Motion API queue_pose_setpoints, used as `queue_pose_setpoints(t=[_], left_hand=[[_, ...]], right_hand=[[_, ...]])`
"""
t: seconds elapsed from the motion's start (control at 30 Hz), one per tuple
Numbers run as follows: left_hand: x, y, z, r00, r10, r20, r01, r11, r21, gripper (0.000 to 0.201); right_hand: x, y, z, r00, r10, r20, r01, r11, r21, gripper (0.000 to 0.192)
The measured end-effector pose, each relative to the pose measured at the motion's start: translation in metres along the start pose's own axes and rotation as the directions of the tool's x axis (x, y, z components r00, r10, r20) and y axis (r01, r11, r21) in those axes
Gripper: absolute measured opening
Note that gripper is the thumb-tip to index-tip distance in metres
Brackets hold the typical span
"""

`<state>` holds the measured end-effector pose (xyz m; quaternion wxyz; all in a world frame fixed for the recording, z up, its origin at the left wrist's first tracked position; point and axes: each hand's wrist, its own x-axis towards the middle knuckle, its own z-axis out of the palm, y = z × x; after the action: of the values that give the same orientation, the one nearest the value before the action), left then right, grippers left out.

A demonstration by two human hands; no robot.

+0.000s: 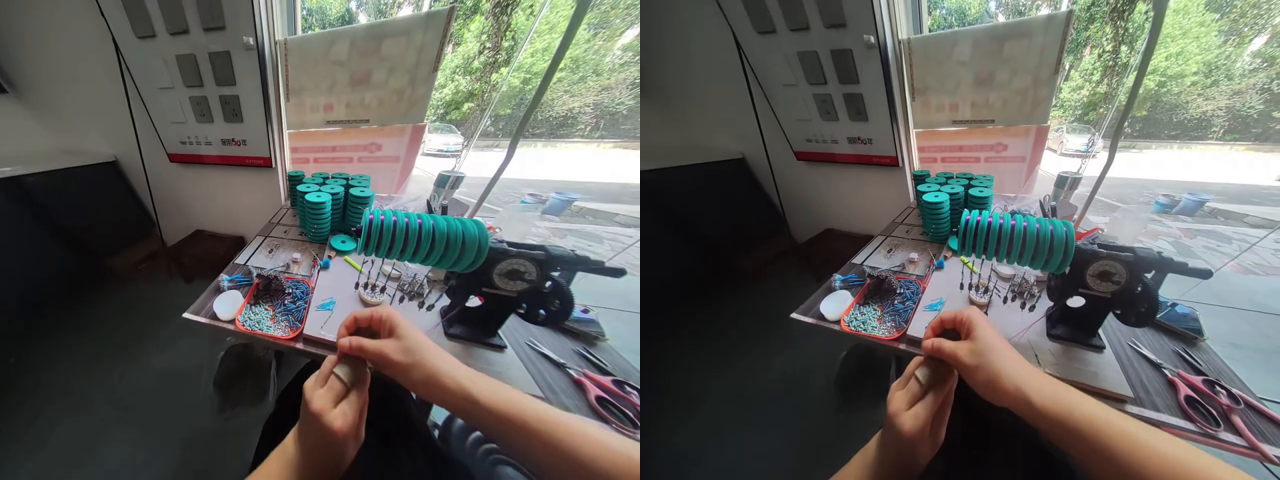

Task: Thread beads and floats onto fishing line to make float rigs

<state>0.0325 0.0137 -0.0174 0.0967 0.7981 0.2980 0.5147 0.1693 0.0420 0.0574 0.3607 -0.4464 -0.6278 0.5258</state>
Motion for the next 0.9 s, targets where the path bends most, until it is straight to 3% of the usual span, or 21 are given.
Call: queue_pose_setpoints(t=[0.03,0.07,0.1,0.13,0.17,0.2,0.23,0.27,0.33,0.4,0.5,0.57,0.63,0.73,0.83,0.9], left_hand=[[0.005,0.002,-0.002,0.986,-0.154,0.059,0.161,0.977,-0.143,0.022],[0.009,0.003,-0.004,0.915,-0.372,0.160,0.404,0.858,-0.318,0.015],[0.014,0.004,-0.005,0.753,-0.578,0.314,0.653,0.597,-0.466,0.009],[0.017,0.004,-0.005,0.543,-0.686,0.484,0.799,0.246,-0.548,0.007],[0.020,0.004,-0.005,0.367,-0.698,0.615,0.834,-0.046,-0.550,0.010],[0.022,0.003,-0.005,0.245,-0.662,0.708,0.816,-0.254,-0.520,0.016],[0.022,0.003,-0.004,0.181,-0.622,0.762,0.791,-0.368,-0.489,0.021],[0.023,0.003,-0.003,0.153,-0.596,0.788,0.782,-0.414,-0.466,0.024],[0.022,0.003,-0.002,0.137,-0.571,0.809,0.778,-0.444,-0.445,0.026],[0.023,0.005,-0.003,0.138,-0.570,0.810,0.770,-0.453,-0.450,0.027],[0.026,0.005,-0.006,0.192,-0.623,0.759,0.757,-0.398,-0.518,0.024],[0.029,0.004,-0.008,0.225,-0.635,0.739,0.761,-0.359,-0.541,0.022],[0.029,0.002,-0.007,0.225,-0.617,0.754,0.774,-0.357,-0.523,0.021],[0.024,0.001,-0.004,0.194,-0.592,0.782,0.775,-0.396,-0.492,0.023],[0.019,0.001,-0.001,0.175,-0.590,0.788,0.769,-0.418,-0.484,0.024],[0.016,0.002,0.001,0.171,-0.601,0.781,0.769,-0.414,-0.487,0.023]], right_hand=[[-0.006,0.004,0.000,0.999,-0.044,-0.024,0.042,0.996,-0.072,0.020],[-0.015,0.010,0.000,0.989,-0.135,-0.068,0.119,0.973,-0.196,0.013],[-0.026,0.018,-0.001,0.951,-0.289,-0.114,0.226,0.896,-0.383,0.008],[-0.037,0.025,-0.002,0.860,-0.499,-0.108,0.340,0.718,-0.608,0.011],[-0.048,0.033,-0.003,0.750,-0.661,-0.012,0.415,0.485,-0.770,0.016],[-0.057,0.040,-0.004,0.658,-0.744,0.115,0.450,0.266,-0.852,0.022],[-0.063,0.047,-0.004,0.615,-0.758,0.217,0.461,0.122,-0.879,0.025],[-0.067,0.052,-0.003,0.594,-0.753,0.284,0.468,0.036,-0.883,0.027],[-0.068,0.059,-0.001,0.584,-0.743,0.327,0.477,-0.012,-0.879,0.028],[-0.065,0.064,0.002,0.583,-0.750,0.313,0.483,0.009,-0.876,0.029],[-0.064,0.073,0.008,0.590,-0.748,0.303,0.495,0.040,-0.868,0.034],[-0.068,0.080,0.011,0.571,-0.779,0.257,0.478,0.061,-0.876,0.035],[-0.072,0.086,0.012,0.541,-0.820,0.186,0.453,0.098,-0.886,0.032],[-0.075,0.085,0.008,0.543,-0.830,0.126,0.452,0.162,-0.877,0.027],[-0.076,0.079,0.005,0.615,-0.788,0.030,0.438,0.310,-0.844,0.020],[-0.076,0.076,0.006,0.737,-0.663,-0.132,0.347,0.539,-0.768,0.013]])
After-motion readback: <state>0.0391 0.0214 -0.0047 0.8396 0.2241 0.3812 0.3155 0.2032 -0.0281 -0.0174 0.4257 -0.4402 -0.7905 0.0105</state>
